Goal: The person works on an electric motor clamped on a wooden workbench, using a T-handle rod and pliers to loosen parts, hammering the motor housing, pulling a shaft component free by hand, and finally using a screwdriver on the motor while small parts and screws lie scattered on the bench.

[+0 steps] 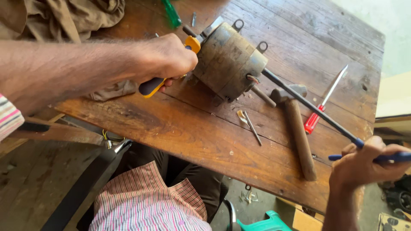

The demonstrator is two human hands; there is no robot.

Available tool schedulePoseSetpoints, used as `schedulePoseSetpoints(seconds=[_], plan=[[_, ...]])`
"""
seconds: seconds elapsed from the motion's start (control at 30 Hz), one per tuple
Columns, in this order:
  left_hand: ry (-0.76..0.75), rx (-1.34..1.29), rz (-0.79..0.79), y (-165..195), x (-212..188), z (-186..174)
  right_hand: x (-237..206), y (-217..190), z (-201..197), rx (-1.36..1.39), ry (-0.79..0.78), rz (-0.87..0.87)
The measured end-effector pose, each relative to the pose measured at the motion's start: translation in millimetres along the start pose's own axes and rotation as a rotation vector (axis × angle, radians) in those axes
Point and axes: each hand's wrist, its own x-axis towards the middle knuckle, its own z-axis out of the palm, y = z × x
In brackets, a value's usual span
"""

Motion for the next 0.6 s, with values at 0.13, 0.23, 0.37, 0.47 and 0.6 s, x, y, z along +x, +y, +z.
schedulePoseSetpoints(seconds=[0.13, 0.23, 0.37, 0.47, 0.6], plan=[[-0.008, 0.005, 0.025, -0.5, -2.8, -1.1, 11.6, 6.1, -0.8, 0.015, 0.116, 0.070], [-0.005, 0.016, 0.009, 0.1, -3.6, -1.1, 12.9, 4.9, -7.4, 0.333, 0.256, 0.354], [-0.007, 0.033, 0.008, 0.2, -3.6, 0.4, 13.2, 5.2, -21.7, 0.636, 0.377, 0.520], [0.007, 0.041, 0.014, 0.1, -3.0, -0.5, 16.9, 13.2, -21.0, 0.671, 0.290, 0.297], [0.015, 0.020, 0.000, 1.1, -0.7, 3.4, 12.2, 16.3, -17.7, 0.639, 0.178, 0.024]])
